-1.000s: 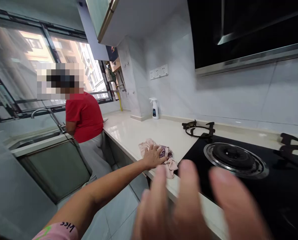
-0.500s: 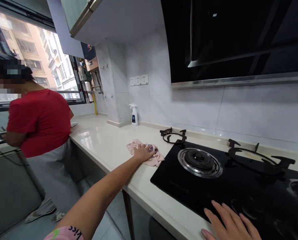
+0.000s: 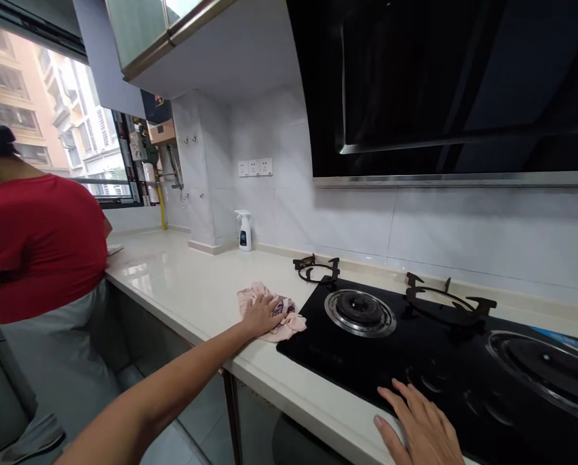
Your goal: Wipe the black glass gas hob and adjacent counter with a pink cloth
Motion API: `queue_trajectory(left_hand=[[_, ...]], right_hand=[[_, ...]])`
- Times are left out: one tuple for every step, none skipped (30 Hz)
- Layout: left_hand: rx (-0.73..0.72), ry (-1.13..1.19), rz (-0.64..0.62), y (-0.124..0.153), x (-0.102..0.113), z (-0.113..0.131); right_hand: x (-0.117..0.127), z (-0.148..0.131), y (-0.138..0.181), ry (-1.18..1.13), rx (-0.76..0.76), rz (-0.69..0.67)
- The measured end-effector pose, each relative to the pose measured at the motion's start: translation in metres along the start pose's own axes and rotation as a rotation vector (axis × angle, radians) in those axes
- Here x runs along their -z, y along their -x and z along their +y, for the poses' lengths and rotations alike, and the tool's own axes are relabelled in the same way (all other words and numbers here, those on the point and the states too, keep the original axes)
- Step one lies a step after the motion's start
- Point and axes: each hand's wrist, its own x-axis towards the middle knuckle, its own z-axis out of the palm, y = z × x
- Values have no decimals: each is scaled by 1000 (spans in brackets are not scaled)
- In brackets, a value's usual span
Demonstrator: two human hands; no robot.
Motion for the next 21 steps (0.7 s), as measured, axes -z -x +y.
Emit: queue_trajectory(left_hand=[[-29, -8, 5, 14, 1, -2], [-43, -14, 9, 28, 3, -4], [-53, -20, 13, 42, 5, -8], [-68, -25, 24, 55, 6, -11], [-89, -28, 36, 66, 9, -15], [-115, -26, 48, 77, 11, -19], [-139, -15, 66, 86, 13, -21], [-144, 6, 92, 93, 16, -23], [-140, 36, 121, 99, 19, -23], [-131, 69, 145, 103, 22, -22], [-115, 109, 165, 106, 25, -20], [-94, 160, 182, 107, 28, -16], [-66, 223, 196, 107, 31, -12], [-32, 303, 214, 106, 33, -7], [5, 390, 235, 103, 34, 0], [40, 473, 259, 99, 35, 9], [65, 535, 280, 94, 35, 20], [72, 564, 288, 89, 34, 32], [56, 551, 277, 83, 33, 46], [21, 498, 251, 77, 31, 61], [-29, 418, 208, 72, 29, 77]], right_hand=[[0, -1, 1, 4, -1, -2], [2, -5, 2, 6, -2, 10], [4, -9, 3, 6, -3, 26], [7, -15, 4, 7, -5, 38], [11, -21, 5, 9, -7, 48], [15, -27, 5, 10, -6, 54], [19, -32, 6, 11, -4, 57], [22, -37, 6, 10, -2, 62], [25, -40, 5, 10, 0, 66], [27, -43, 5, 8, 0, 71], [29, -45, 5, 6, 0, 72], [31, -46, 4, 3, -1, 73], [32, -47, 4, 1, -4, 70], [33, -48, 4, -3, -8, 66], [34, -49, 4, -8, -12, 63], [35, -50, 4, -13, -15, 59], [37, -51, 4, -19, -14, 58], [38, -52, 4, -25, -14, 58], [40, -53, 4, -29, -12, 58], [41, -54, 4, -33, -12, 58], [42, -55, 4, -35, -13, 59]])
